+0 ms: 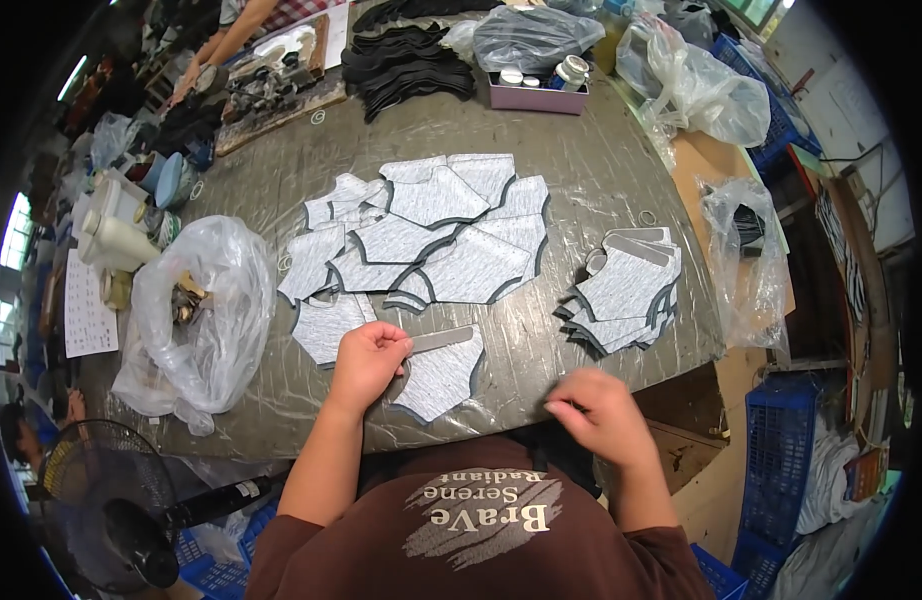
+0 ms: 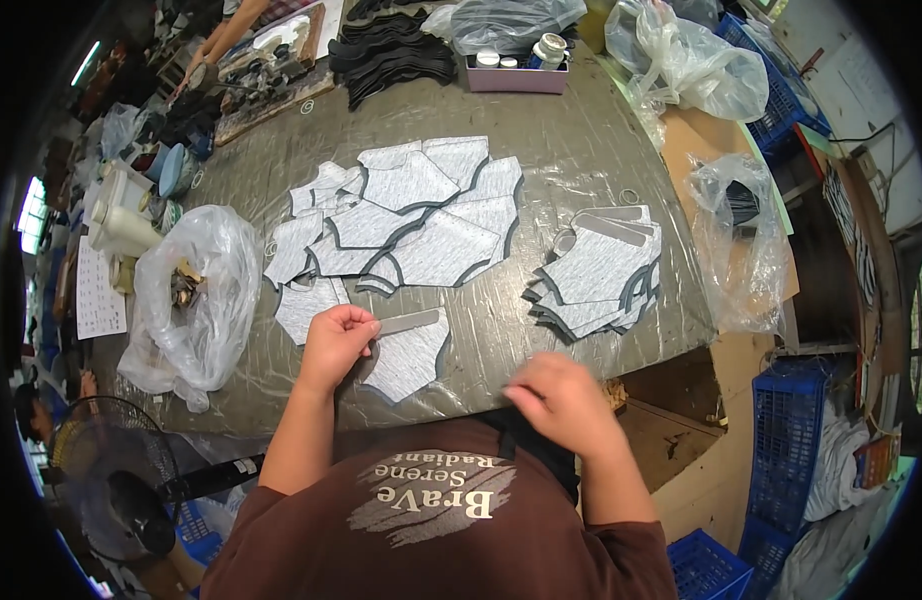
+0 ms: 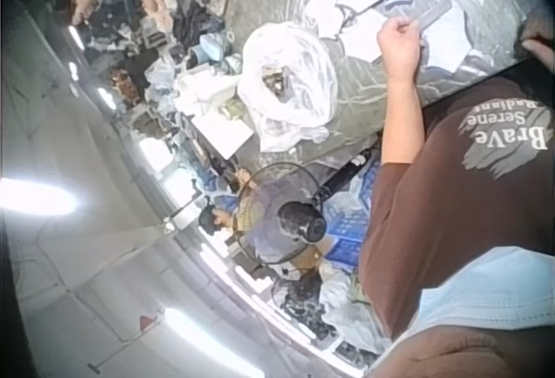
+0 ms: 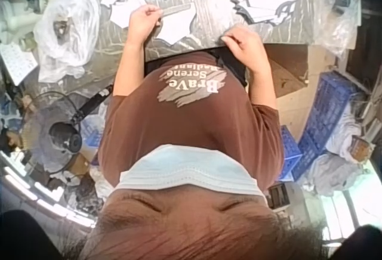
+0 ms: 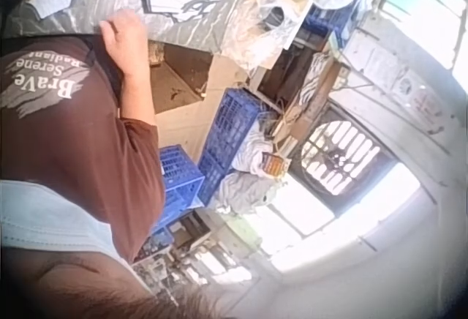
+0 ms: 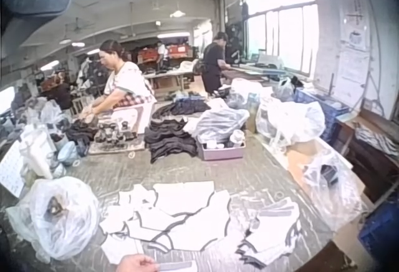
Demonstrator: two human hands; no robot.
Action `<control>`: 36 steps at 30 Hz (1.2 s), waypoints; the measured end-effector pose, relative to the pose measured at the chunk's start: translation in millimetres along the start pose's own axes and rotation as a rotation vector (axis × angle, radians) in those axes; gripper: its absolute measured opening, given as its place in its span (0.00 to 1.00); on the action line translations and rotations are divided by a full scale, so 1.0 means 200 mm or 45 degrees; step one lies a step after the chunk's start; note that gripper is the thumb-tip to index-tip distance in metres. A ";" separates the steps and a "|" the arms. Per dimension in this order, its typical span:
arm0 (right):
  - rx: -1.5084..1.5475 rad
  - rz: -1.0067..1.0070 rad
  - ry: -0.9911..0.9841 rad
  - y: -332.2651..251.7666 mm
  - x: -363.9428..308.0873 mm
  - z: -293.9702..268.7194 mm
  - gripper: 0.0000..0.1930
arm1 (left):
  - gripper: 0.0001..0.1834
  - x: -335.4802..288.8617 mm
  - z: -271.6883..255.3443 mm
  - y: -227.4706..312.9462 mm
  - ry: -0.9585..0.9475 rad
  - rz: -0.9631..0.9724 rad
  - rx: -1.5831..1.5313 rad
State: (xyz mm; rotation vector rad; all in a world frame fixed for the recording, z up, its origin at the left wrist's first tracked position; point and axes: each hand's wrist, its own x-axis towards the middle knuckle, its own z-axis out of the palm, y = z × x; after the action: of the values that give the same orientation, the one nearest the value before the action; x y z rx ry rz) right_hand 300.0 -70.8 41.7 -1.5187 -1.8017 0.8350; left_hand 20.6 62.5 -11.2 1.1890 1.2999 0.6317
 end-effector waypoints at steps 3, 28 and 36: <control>-0.134 -0.153 0.056 -0.02 0.13 0.18 0.08 | 0.04 0.00 0.01 0.02 0.001 -0.004 0.020; -0.284 -0.216 0.289 0.04 0.28 0.48 0.22 | 0.05 -0.02 0.09 0.03 0.195 0.543 0.934; 0.410 0.386 0.276 -0.04 0.23 0.25 0.10 | 0.06 -0.16 0.20 0.11 -0.017 0.357 0.201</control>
State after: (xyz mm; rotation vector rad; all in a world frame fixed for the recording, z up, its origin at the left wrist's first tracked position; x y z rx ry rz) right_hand 249.5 -29.3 21.8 -1.6155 -1.2328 1.0057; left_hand 57.2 28.3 15.9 1.5195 1.1990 0.7307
